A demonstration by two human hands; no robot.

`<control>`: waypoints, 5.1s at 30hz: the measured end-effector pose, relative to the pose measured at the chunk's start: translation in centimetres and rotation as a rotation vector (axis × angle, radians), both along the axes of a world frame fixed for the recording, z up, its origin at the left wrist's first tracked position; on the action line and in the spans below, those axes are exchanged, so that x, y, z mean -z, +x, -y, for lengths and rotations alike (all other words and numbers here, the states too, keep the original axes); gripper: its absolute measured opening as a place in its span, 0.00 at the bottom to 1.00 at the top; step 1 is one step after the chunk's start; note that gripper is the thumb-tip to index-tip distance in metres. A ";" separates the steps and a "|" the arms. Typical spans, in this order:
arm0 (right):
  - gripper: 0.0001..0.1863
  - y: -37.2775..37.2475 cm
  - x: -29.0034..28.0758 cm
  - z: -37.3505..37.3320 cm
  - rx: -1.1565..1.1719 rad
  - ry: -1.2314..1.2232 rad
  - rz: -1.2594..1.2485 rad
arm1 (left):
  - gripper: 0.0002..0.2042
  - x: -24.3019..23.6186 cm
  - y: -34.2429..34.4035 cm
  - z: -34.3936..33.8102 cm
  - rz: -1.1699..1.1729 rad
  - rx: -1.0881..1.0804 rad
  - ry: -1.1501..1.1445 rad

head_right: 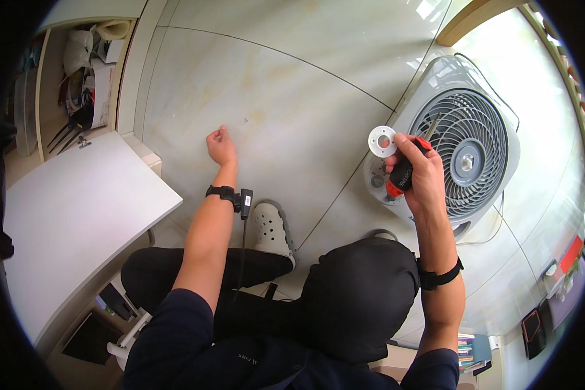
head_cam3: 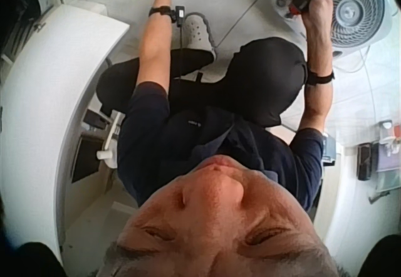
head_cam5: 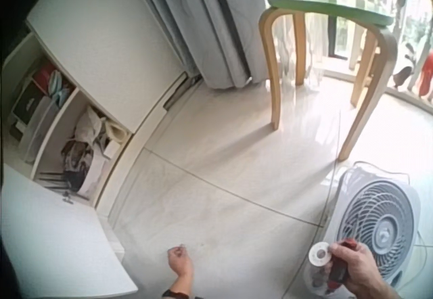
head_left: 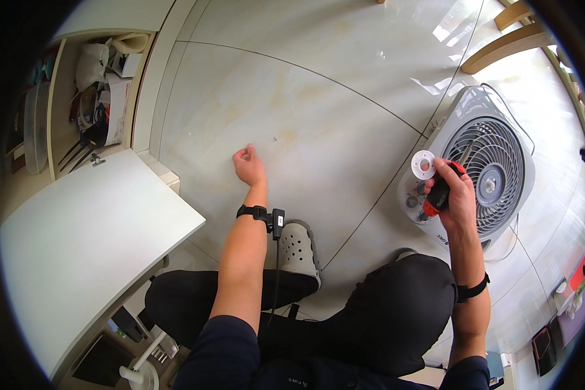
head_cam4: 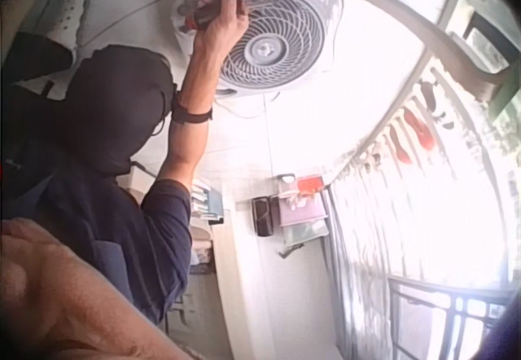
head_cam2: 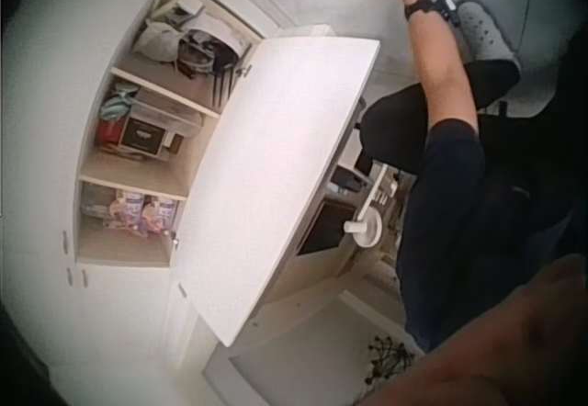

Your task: The person carries a portable fan to the living room and sits on the floor. They remove the front grille, then use a screwdriver to loosen and remove the central hub nut. They reassemble the fan by replacing the hub nut and tightening it, then reattach the front grille.

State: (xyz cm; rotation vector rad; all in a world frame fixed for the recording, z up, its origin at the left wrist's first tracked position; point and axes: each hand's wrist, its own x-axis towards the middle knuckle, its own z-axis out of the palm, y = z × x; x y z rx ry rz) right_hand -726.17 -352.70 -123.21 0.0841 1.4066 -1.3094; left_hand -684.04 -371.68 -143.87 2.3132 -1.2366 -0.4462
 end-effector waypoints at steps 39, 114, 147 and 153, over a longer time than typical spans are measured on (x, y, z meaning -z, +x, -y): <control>0.12 -10.1 0.1 -11.0 -0.038 -0.008 -1.352 | 0.14 4.5 -1.6 1.0 -0.149 0.329 0.058; 0.24 -13.6 2.0 -11.4 -0.377 0.111 -1.229 | 0.17 -17.1 -41.8 -17.4 -0.230 1.498 -0.141; 0.07 -8.0 -2.3 -13.0 -0.234 0.022 -1.235 | 0.21 -19.9 -39.8 -20.1 -1.769 0.560 1.081; 0.07 -6.9 -2.1 -13.6 -0.356 0.065 -1.341 | 0.19 -20.0 -38.7 -21.0 -1.662 0.480 1.129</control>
